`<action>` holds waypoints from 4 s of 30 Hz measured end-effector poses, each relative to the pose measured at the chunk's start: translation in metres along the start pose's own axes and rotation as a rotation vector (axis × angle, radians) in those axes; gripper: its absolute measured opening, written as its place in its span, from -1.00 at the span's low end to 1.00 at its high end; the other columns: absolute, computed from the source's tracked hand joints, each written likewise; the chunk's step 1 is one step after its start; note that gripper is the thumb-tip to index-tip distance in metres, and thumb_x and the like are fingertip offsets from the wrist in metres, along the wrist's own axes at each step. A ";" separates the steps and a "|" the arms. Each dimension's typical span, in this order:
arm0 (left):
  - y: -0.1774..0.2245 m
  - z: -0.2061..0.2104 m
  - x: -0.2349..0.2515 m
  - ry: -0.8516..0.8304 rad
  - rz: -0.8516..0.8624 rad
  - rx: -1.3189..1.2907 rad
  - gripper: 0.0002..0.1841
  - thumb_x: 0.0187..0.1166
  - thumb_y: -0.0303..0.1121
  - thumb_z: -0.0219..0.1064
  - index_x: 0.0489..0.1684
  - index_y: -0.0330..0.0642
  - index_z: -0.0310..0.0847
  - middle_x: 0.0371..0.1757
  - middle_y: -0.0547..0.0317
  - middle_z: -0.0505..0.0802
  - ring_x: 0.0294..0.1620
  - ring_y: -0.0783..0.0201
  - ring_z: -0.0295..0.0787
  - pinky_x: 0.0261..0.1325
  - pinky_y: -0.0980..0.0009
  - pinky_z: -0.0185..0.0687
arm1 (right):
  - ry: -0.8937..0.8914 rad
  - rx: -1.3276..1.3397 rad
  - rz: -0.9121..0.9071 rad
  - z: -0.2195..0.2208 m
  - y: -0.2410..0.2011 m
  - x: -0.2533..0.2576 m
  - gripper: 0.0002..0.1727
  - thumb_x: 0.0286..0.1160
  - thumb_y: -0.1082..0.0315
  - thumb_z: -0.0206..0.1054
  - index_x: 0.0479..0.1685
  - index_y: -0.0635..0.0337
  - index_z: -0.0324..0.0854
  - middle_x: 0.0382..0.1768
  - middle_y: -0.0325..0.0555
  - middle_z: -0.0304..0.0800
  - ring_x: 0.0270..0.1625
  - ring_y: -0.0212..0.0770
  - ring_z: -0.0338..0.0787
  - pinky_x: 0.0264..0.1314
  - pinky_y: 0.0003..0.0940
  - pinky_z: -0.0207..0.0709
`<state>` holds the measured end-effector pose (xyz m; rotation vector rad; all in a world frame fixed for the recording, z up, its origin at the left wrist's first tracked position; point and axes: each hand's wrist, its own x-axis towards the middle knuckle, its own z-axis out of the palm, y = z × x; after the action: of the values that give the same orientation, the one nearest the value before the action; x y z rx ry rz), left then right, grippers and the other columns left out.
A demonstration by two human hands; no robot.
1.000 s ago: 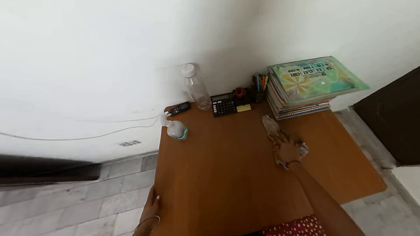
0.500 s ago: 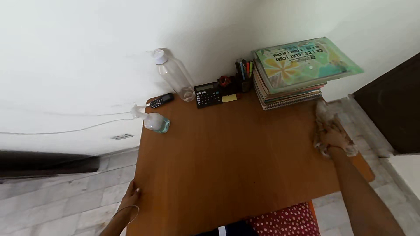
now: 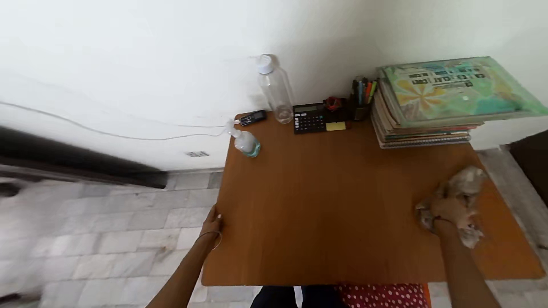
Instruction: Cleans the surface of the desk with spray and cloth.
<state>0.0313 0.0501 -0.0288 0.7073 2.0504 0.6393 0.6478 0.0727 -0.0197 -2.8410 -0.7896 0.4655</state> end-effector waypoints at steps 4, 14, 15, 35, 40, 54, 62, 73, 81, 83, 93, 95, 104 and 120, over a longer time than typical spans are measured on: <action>0.001 0.000 -0.001 -0.008 0.009 -0.036 -0.39 0.83 -0.54 -0.08 0.88 -0.20 -0.14 0.82 -0.30 0.16 0.80 -0.14 0.12 0.74 -0.03 0.08 | -0.119 -0.161 -0.246 0.038 -0.091 -0.090 -0.37 0.79 0.06 0.10 0.76 0.16 0.31 0.79 0.29 0.17 0.78 0.50 0.12 0.57 0.52 0.17; -0.002 -0.003 0.007 -0.022 -0.043 -0.086 -0.41 0.82 -0.53 -0.01 0.86 -0.19 -0.02 0.79 -0.28 0.26 0.78 -0.17 0.18 0.74 -0.06 0.10 | -0.235 -0.193 -0.613 0.115 -0.243 -0.190 -0.37 0.74 0.19 0.18 0.80 0.08 0.27 0.80 0.20 0.17 0.77 0.46 0.14 0.53 0.49 0.19; -0.002 -0.003 0.007 -0.029 -0.040 -0.079 -0.41 0.82 -0.54 -0.01 0.85 -0.19 -0.01 0.77 -0.30 0.29 0.77 -0.18 0.22 0.73 -0.06 0.12 | -0.238 -0.187 -0.668 0.120 -0.246 -0.205 -0.38 0.74 0.19 0.17 0.79 0.09 0.29 0.79 0.20 0.19 0.76 0.46 0.15 0.54 0.49 0.19; -0.038 -0.047 -0.041 -0.247 -0.196 -0.509 -0.40 0.90 0.00 -0.19 0.79 -0.15 0.13 0.73 -0.14 0.38 0.67 -0.07 0.34 0.59 -0.09 0.28 | -0.699 -0.304 -1.178 0.139 -0.168 -0.460 -0.39 0.75 0.29 0.10 0.82 -0.03 0.26 0.84 0.09 0.13 0.79 0.41 0.13 0.59 0.51 0.11; -0.092 -0.041 -0.069 -0.277 -0.018 -0.297 -0.33 0.83 -0.47 -0.07 0.92 -0.08 -0.29 0.88 -0.19 0.02 0.81 -0.12 0.10 0.68 -0.09 0.16 | -0.667 -0.327 -1.181 0.129 -0.133 -0.442 -0.36 0.72 0.43 0.10 0.81 -0.12 0.28 0.85 0.05 0.12 0.84 0.38 0.07 0.67 0.51 0.02; -0.090 -0.029 -0.078 -0.097 -0.027 -0.160 -0.28 0.74 -0.64 -0.08 0.92 -0.09 -0.26 0.88 -0.18 0.02 0.83 -0.09 0.06 0.71 -0.03 0.12 | -0.264 -0.273 -0.690 0.053 -0.056 -0.154 -0.42 0.73 0.23 0.23 0.75 -0.20 0.38 0.79 0.01 0.26 0.79 0.42 0.12 0.61 0.53 0.09; -0.083 -0.026 -0.080 -0.041 -0.133 -0.174 -0.27 0.76 -0.61 -0.09 0.92 0.05 -0.25 0.84 -0.19 0.12 0.73 -0.08 0.26 0.57 -0.04 0.32 | -0.115 -0.195 -0.241 -0.016 0.075 0.021 -0.45 0.80 0.20 0.15 0.72 0.15 0.38 0.79 0.35 0.12 0.79 0.58 0.00 0.56 0.70 -0.07; -0.084 -0.028 -0.078 -0.090 -0.140 -0.247 -0.25 0.76 -0.59 -0.10 0.93 0.12 -0.31 0.85 -0.16 0.09 0.70 -0.07 0.28 0.53 -0.04 0.37 | -0.095 -0.125 -0.204 0.015 0.086 -0.093 -0.43 0.84 0.22 0.04 0.80 0.09 0.27 0.79 0.35 0.11 0.78 0.61 0.00 0.53 0.69 -0.03; -0.088 -0.035 -0.076 -0.158 -0.131 -0.302 -0.39 0.88 -0.38 -0.18 0.93 0.12 -0.25 0.83 -0.16 0.16 0.72 -0.09 0.27 0.55 -0.12 0.33 | -0.357 -0.283 -0.472 0.069 -0.033 -0.309 -0.32 0.77 0.02 0.07 0.85 -0.01 0.18 0.85 0.22 0.04 0.82 0.54 -0.04 0.59 0.63 -0.01; -0.088 -0.037 -0.078 -0.156 -0.145 -0.332 -0.43 0.92 -0.09 -0.26 0.91 0.13 -0.11 0.80 -0.10 0.27 0.73 -0.05 0.27 0.60 -0.12 0.29 | -0.470 -0.268 -0.590 0.090 -0.062 -0.370 -0.29 0.74 0.00 0.07 0.88 -0.08 0.13 0.88 0.20 -0.06 0.83 0.56 -0.10 0.59 0.66 -0.07; -0.074 -0.044 -0.080 -0.242 -0.221 -0.487 -0.24 0.84 0.14 -0.62 0.68 -0.20 0.20 0.36 -0.19 0.67 0.19 0.03 0.70 0.11 0.04 0.62 | -0.855 -0.219 -1.297 0.146 -0.116 -0.494 -0.28 0.63 0.53 0.12 0.85 -0.01 0.19 0.87 0.14 0.01 0.87 0.40 -0.08 0.74 0.52 -0.17; -0.079 -0.042 -0.077 -0.239 -0.199 -0.486 -0.27 0.85 0.12 -0.60 0.80 -0.12 0.08 0.58 -0.18 0.54 0.46 -0.02 0.57 0.34 -0.07 0.54 | -0.842 -0.181 -1.246 0.138 -0.101 -0.476 -0.31 0.65 0.50 0.10 0.82 -0.07 0.26 0.87 0.04 0.07 0.88 0.35 -0.07 0.77 0.48 -0.17; -0.080 -0.033 -0.076 -0.110 -0.176 -0.376 -0.34 0.88 0.09 -0.46 0.82 -0.04 0.12 0.71 -0.11 0.42 0.66 -0.02 0.37 0.54 -0.13 0.34 | -0.275 -0.182 -0.767 0.074 0.053 -0.281 -0.42 0.64 0.15 0.13 0.67 -0.02 0.50 0.73 0.06 0.38 0.79 0.40 0.19 0.73 0.49 -0.02; -0.077 -0.027 -0.080 -0.024 -0.178 -0.355 -0.36 0.91 0.00 -0.44 0.78 -0.16 0.16 0.69 -0.18 0.43 0.66 -0.02 0.37 0.58 -0.06 0.32 | 0.023 -0.026 -0.056 0.031 0.071 -0.089 -0.39 0.86 0.00 -0.07 0.80 0.01 0.29 0.79 0.24 0.18 0.79 0.55 0.03 0.56 0.68 -0.06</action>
<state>0.0274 -0.0640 -0.0219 0.3209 1.8839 0.8571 0.5988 -0.0321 -0.0424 -2.8343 -0.8746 0.4172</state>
